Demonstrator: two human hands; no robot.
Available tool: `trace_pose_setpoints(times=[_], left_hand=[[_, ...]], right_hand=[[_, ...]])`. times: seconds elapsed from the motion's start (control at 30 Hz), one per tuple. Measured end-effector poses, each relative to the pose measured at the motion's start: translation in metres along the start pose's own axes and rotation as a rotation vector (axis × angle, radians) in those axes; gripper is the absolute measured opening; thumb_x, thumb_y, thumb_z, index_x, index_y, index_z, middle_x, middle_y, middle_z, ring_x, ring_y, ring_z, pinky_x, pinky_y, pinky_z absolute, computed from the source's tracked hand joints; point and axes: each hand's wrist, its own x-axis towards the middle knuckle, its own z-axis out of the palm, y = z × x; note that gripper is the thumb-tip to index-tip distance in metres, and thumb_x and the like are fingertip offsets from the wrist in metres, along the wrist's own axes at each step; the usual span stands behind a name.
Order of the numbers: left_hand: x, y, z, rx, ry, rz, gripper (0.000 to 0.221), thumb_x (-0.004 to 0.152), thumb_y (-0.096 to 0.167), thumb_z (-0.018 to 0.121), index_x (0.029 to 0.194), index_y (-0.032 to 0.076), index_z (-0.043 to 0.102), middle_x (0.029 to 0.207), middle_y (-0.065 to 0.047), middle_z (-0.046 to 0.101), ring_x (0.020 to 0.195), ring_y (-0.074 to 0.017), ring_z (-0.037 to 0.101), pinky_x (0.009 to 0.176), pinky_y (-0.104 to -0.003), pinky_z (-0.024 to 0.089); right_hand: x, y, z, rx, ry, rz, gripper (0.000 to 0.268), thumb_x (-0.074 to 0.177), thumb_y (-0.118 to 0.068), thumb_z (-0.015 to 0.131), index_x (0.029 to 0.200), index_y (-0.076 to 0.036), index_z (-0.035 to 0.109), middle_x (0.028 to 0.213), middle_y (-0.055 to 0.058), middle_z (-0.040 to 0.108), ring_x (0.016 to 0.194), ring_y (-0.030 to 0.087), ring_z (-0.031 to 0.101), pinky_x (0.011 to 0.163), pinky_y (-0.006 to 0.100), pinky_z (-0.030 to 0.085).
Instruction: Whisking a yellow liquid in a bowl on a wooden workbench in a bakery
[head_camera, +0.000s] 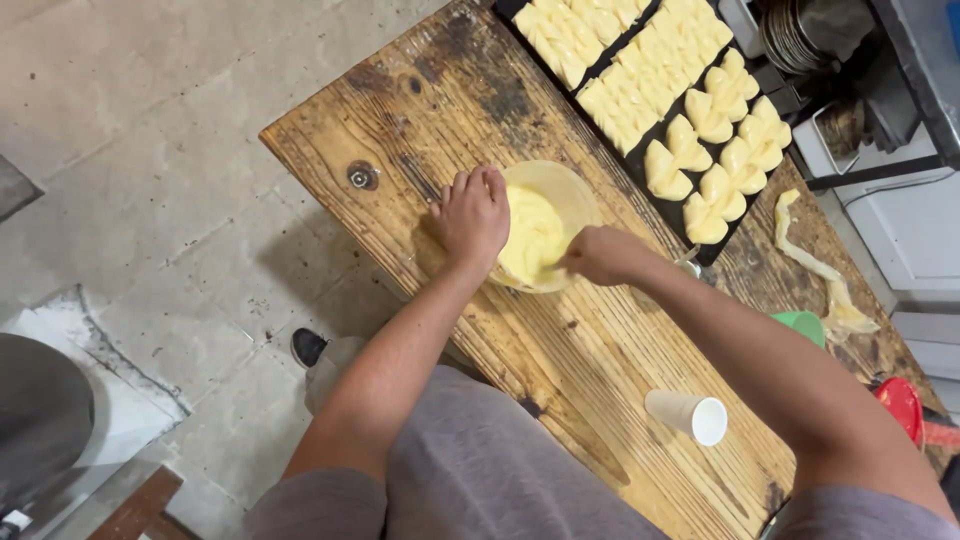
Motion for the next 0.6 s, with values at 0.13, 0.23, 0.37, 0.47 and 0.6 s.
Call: trace_pose_setpoints(times=[0.13,0.23,0.37,0.47,0.6], left_hand=[[0.001,0.002,0.004,-0.016,0.036,0.006,0.033,0.103,0.041,0.044,0.101,0.023,0.071,0.091,-0.004,0.069,0.093,-0.0307,0.07,0.083,-0.053,0.054],[-0.001,0.002,-0.001,-0.017,0.009,-0.008,0.035,0.104,0.043,0.042,0.1,0.022,0.07,0.092,-0.004,0.068,0.094,-0.0313,0.07,0.085,-0.054,0.053],[0.002,0.005,-0.007,-0.042,-0.042,-0.024,0.04,0.106,0.043,0.037,0.097,0.02,0.069,0.093,-0.006,0.068,0.096,-0.033,0.069,0.087,-0.055,0.051],[0.003,0.003,-0.003,-0.056,-0.075,-0.041,0.042,0.106,0.046,0.034,0.099,0.022,0.068,0.094,-0.005,0.067,0.099,-0.0321,0.068,0.089,-0.055,0.049],[0.0,0.005,-0.004,-0.069,-0.099,-0.056,0.042,0.107,0.045,0.035,0.102,0.02,0.069,0.097,-0.006,0.067,0.101,-0.0327,0.068,0.09,-0.055,0.049]], right_hand=[[0.005,-0.017,-0.011,0.187,0.017,-0.029,0.034,0.091,-0.049,0.059,0.095,-0.025,0.082,0.095,0.014,0.077,0.101,0.038,0.073,0.088,0.049,0.057],[0.013,-0.029,-0.007,0.1,-0.002,-0.077,0.031,0.091,-0.047,0.059,0.093,-0.027,0.082,0.095,0.013,0.077,0.101,0.038,0.073,0.088,0.049,0.057],[0.005,-0.038,-0.027,0.269,0.037,-0.081,0.035,0.097,-0.045,0.055,0.103,-0.025,0.082,0.103,0.015,0.078,0.109,0.041,0.07,0.094,0.051,0.055],[0.035,-0.036,-0.005,0.046,-0.02,-0.128,0.025,0.09,-0.041,0.066,0.102,-0.028,0.083,0.1,0.011,0.079,0.106,0.035,0.073,0.096,0.048,0.056],[0.011,-0.045,-0.027,0.358,0.007,-0.184,0.032,0.095,-0.043,0.058,0.101,-0.022,0.083,0.105,0.015,0.078,0.111,0.043,0.069,0.097,0.053,0.054]])
